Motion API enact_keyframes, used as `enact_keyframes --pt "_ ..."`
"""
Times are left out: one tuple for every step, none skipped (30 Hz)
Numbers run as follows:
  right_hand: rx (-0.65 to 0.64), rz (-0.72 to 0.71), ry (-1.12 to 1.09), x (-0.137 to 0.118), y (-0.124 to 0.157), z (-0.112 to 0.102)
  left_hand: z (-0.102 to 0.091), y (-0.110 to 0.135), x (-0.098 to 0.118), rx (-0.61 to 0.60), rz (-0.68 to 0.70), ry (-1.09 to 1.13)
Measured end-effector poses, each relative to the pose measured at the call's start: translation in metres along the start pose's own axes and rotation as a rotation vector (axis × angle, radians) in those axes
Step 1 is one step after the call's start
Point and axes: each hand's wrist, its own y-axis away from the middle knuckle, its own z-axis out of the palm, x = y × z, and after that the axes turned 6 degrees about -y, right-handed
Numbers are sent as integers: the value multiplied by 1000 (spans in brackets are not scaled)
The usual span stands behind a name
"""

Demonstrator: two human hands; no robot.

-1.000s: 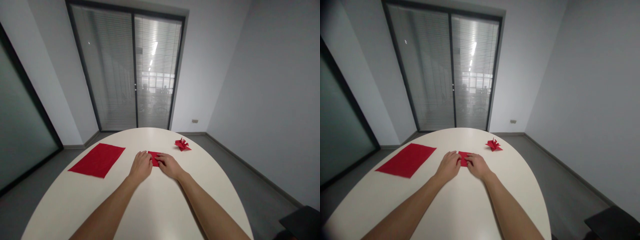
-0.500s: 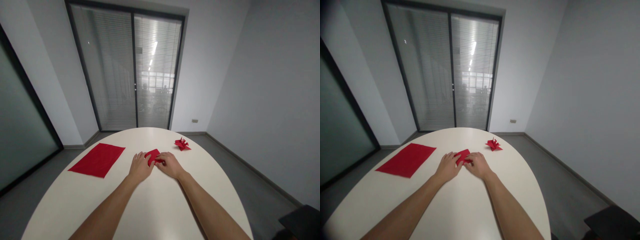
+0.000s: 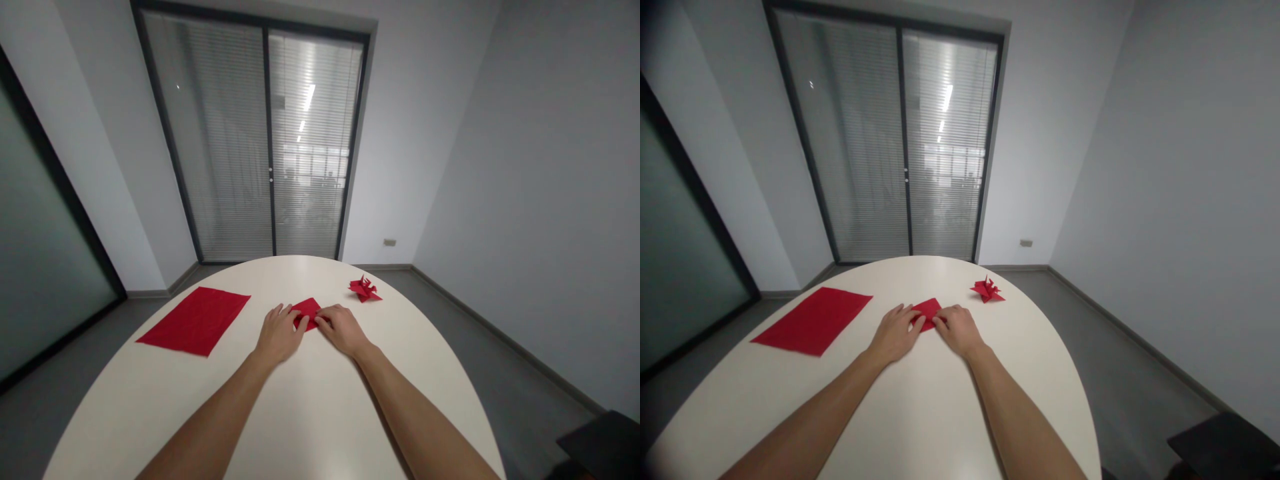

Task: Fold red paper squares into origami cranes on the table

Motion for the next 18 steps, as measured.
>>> enact_keyframes --pt "0 11 10 1 0 0 -1 0 0 8 4 8" --pt "-1 22 18 1 0 1 -2 0 0 15 10 15" --pt "-2 30 23 2 0 1 -3 0 0 22 12 21" --pt "-3 38 25 2 0 2 -4 -1 -1 28 11 25" --pt "-4 44 27 3 0 2 -4 -1 -2 34 7 26" --pt "-4 51 28 3 0 2 -5 -1 -2 41 1 22" --pt "-3 60 31 3 0 3 -5 -2 -3 46 -7 15" --pt "-4 71 34 2 -1 2 -5 -2 -4 49 -13 7" --pt "-5 84 38 2 -1 2 -5 -2 -5 51 -18 -1" --pt "-6 97 40 1 -1 2 -5 -3 -6 50 -19 -9" --pt "-6 108 39 1 -1 2 -5 -3 -6 49 -20 -16" --pt "-5 117 36 1 -1 2 -5 -3 -7 47 -20 -22" --pt "-2 124 31 1 -1 1 -5 -2 -7 47 -19 -28" --pt "2 130 27 1 -1 2 -5 -2 -7 46 -20 -34" --pt "7 135 24 1 -1 2 -5 -2 -6 43 -22 -39" --pt "11 140 23 2 -1 2 -5 -2 -6 40 -23 -42" --pt "14 144 23 2 0 2 -5 -2 -6 37 -25 -46" --pt "17 147 24 2 0 3 -5 -2 -5 35 -27 -49"
